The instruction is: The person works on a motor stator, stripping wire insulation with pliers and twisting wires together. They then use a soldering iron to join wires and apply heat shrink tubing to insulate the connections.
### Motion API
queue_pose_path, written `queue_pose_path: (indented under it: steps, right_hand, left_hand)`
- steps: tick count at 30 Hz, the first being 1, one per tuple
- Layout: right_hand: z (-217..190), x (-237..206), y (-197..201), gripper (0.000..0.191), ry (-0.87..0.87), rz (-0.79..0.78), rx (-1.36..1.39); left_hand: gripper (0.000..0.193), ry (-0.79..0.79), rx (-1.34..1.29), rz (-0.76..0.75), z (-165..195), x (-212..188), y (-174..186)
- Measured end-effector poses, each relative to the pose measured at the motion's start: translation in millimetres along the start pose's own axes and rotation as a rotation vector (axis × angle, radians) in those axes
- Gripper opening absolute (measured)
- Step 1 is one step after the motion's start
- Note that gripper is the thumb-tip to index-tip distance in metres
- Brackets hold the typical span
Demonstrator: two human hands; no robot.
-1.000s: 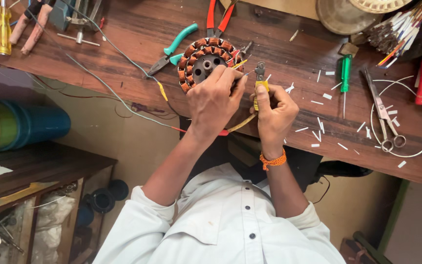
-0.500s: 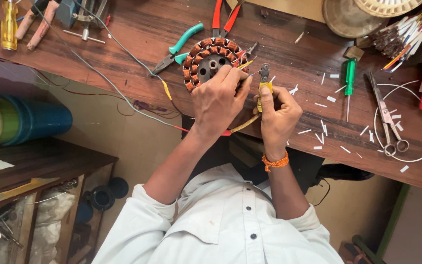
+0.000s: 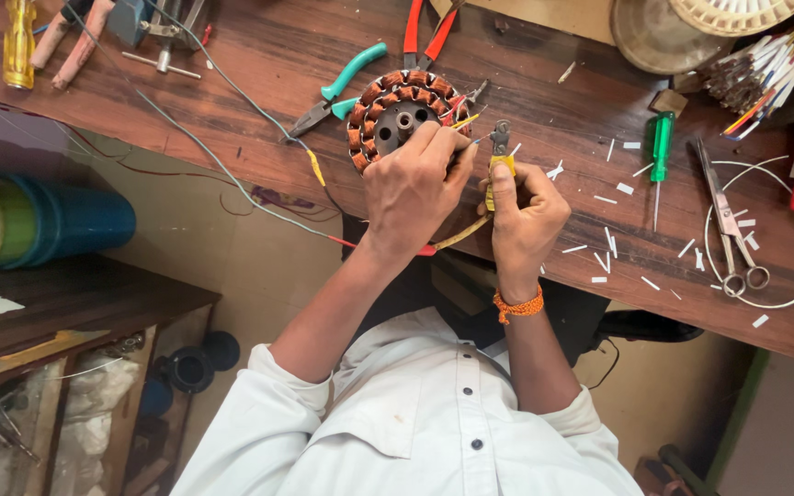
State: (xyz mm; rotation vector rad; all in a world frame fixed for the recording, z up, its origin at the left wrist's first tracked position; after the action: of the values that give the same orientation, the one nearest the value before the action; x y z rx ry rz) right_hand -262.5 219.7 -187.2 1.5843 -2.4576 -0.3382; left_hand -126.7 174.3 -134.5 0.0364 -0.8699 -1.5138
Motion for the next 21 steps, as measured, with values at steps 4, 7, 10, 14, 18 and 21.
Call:
queue_pose_path:
  steps: [4, 7, 10, 14, 18, 21]
  right_hand:
    - [-1.2, -0.9, 0.4, 0.023, 0.0, 0.001, -0.028]
    - [-1.8, 1.1, 0.2, 0.023, 0.008, -0.004, -0.031]
    - [-1.2, 1.3, 0.6, 0.024, 0.003, -0.013, -0.04]
    - [1.1, 1.7, 1.6, 0.024, -0.007, -0.03, -0.01]
    - [2.8, 2.5, 2.9, 0.023, -0.028, -0.033, 0.048]
    - [2.2, 3.8, 3.0, 0.023, -0.032, -0.024, 0.063]
  left_hand:
    - [0.016, -0.001, -0.002, -0.004, 0.0, 0.9, -0.2]
    - [0.016, -0.004, -0.006, 0.001, 0.0, 2.7, 0.1]
    - [0.016, -0.007, -0.009, 0.004, 0.2, 3.4, 0.7]
    - [0.016, -0.012, -0.005, 0.01, 0.2, 3.3, 0.0]
    - [0.015, -0.015, -0.009, 0.006, -0.3, 3.0, -0.4]
    - [0.015, -0.011, 0.001, 0.007, -1.3, 3.6, 0.4]
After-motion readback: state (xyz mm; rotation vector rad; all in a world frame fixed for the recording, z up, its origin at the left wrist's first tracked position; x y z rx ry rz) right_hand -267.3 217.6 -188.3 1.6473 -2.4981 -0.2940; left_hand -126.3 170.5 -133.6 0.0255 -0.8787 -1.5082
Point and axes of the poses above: each hand's wrist, its own x-axis towards the middle knuckle, its own y-axis out of the back of the hand, z = x × y, the point moved 2 cm from there along x, towards the middle knuckle, and after that the axes turned 15 degrees about -x, right-handed, at the moved point
